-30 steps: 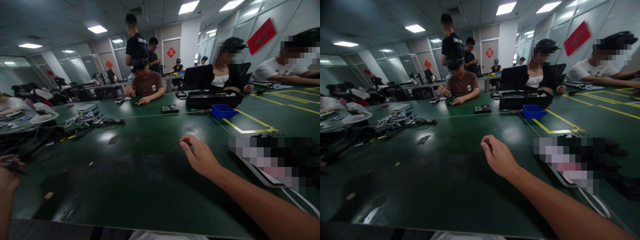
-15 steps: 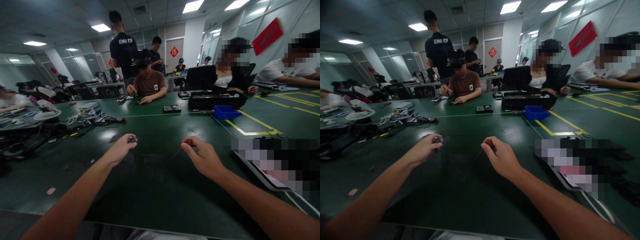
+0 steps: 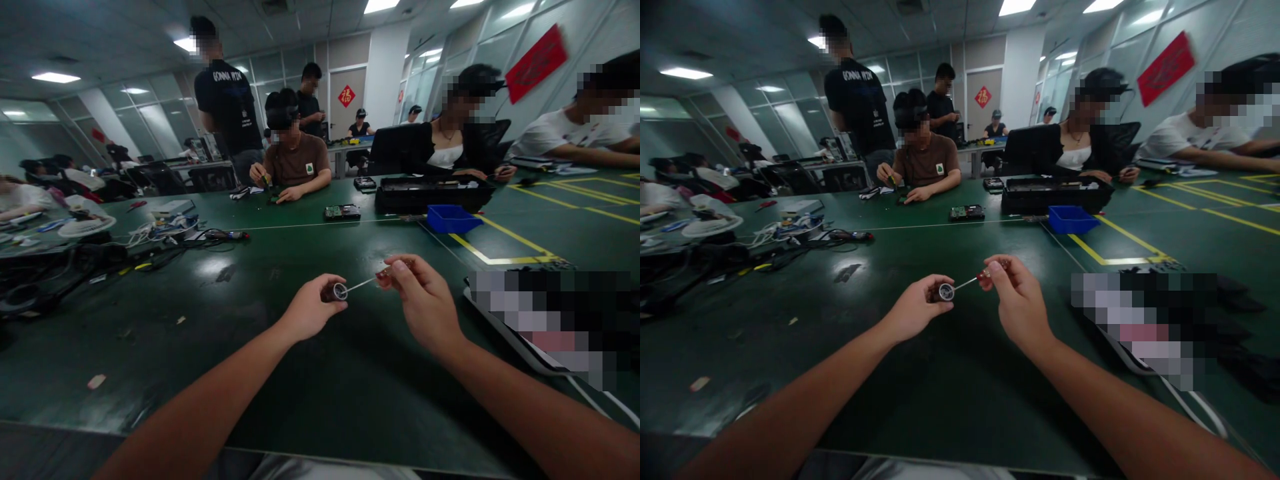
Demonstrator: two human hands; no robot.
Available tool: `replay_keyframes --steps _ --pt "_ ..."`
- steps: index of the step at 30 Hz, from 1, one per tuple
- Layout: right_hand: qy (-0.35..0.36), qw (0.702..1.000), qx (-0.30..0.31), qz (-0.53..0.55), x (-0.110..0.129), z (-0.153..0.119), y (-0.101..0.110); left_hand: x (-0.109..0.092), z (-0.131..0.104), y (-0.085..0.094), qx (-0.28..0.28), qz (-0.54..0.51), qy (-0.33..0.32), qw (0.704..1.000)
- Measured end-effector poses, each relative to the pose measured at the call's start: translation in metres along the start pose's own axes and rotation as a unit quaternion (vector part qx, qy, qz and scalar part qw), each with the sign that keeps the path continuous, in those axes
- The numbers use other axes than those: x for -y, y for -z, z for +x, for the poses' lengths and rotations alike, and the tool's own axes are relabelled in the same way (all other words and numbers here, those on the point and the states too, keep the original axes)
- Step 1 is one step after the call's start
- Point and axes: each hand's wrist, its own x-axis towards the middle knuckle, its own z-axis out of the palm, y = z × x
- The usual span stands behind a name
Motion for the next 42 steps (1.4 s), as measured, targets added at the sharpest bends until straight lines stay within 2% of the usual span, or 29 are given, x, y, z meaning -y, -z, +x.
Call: replay_keyframes --steps 6,13,19,26,33,42 --pt "0.008 0.997 0.040 -0.064 -0.004 -0.003 -0.001 0.011 -0.002 0.007 -0.022 0.038 -0.063 0.997" --pt "0.029 0.992 0.043 -0.112 -0.004 -0.004 0.000 0.011 -0.004 0.008 -0.028 0.071 -0.086 0.993" --pt "0.053 0.962 0.055 -0.262 0.005 -0.005 0.004 0.008 -0.004 0.010 -0.034 0.112 -0.100 0.988" --pt "0.124 0.942 0.135 -0.280 0.012 -0.005 0.004 0.013 -0.002 0.012 -0.034 0.128 -0.120 0.984" --pt "0.075 0.935 0.135 -0.318 0.011 -0.004 0.002 0.016 -0.001 0.012 -0.033 0.133 -0.126 0.983" --pt "0.073 0.938 0.164 -0.298 0.012 -0.005 0.003 0.015 -0.002 0.011 -0.038 0.126 -0.120 0.984"
